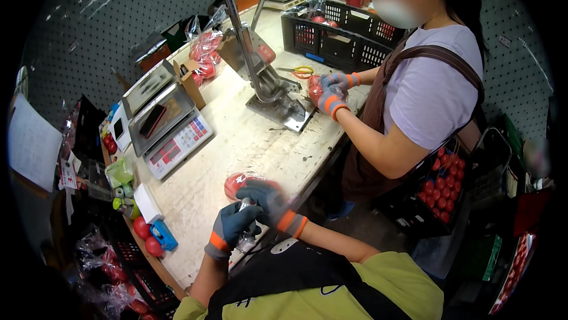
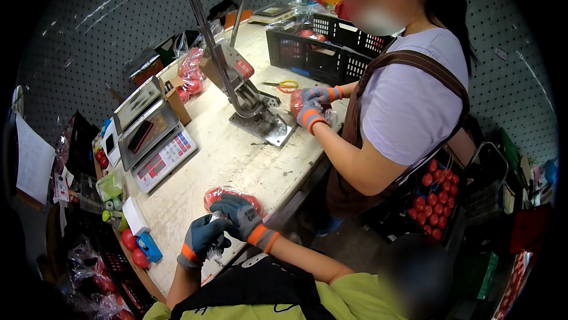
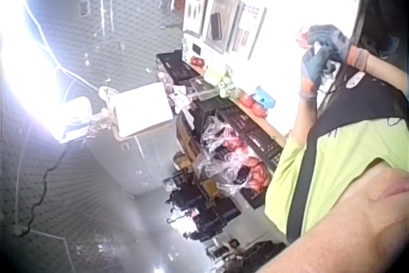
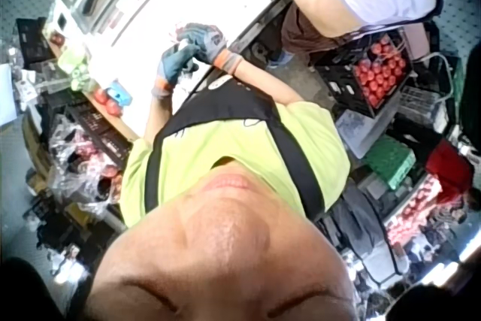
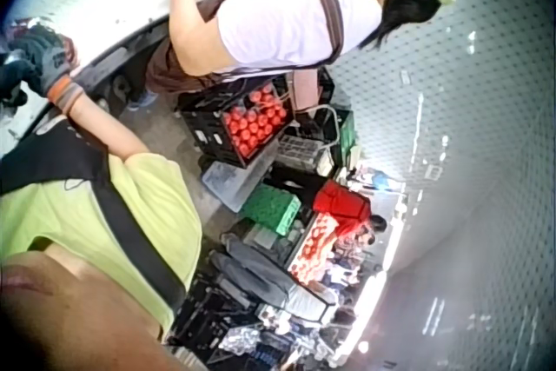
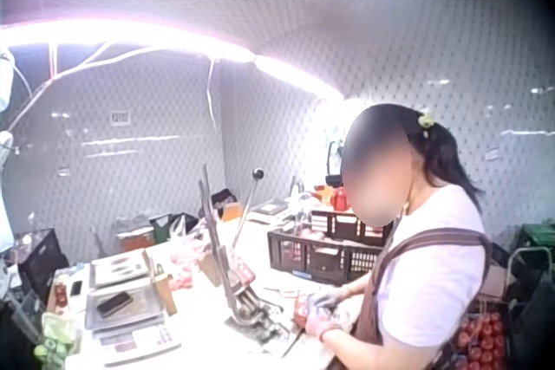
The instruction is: The person repeatedly picks apples from a crate, places them into a plastic bag, and hands the bag to a coworker who weighs and seals it. The person then returns the sealed bag to the crate and repeats the process.
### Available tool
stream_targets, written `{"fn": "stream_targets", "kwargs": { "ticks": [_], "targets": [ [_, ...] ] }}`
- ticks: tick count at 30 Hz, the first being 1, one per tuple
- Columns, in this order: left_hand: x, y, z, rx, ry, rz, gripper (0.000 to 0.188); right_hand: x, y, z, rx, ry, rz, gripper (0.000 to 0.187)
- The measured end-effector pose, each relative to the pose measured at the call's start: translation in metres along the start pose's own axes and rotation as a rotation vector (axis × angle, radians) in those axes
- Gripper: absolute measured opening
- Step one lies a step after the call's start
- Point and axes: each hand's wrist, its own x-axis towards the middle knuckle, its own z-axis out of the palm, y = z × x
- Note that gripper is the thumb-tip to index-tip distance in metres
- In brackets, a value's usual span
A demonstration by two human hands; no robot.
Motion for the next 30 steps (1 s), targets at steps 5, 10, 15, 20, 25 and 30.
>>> {"fn": "stream_targets", "kwargs": {
  "ticks": [5, 10, 15, 20, 25, 30],
  "targets": [
    [-0.001, -0.003, 0.002, -0.068, 0.026, -0.03, 0.023, 0.0, -0.002, -0.003, -0.011, 0.007, -0.018, 0.028],
    [-0.001, 0.008, 0.008, -0.141, 0.052, -0.116, 0.023, -0.003, 0.002, 0.0, -0.011, 0.005, -0.007, 0.027],
    [-0.002, 0.01, 0.011, -0.148, 0.061, -0.102, 0.024, -0.003, 0.003, 0.001, 0.009, -0.007, 0.015, 0.025],
    [0.001, 0.003, 0.007, -0.139, 0.035, -0.12, 0.024, -0.005, 0.006, 0.004, 0.011, -0.005, 0.012, 0.023],
    [0.001, -0.005, 0.004, -0.024, -0.018, 0.012, 0.023, -0.002, 0.0, -0.001, 0.018, -0.015, 0.023, 0.022],
    [0.001, -0.005, 0.005, -0.113, 0.023, -0.068, 0.022, -0.001, -0.002, -0.004, 0.001, -0.043, 0.032, 0.022]
  ]
}}
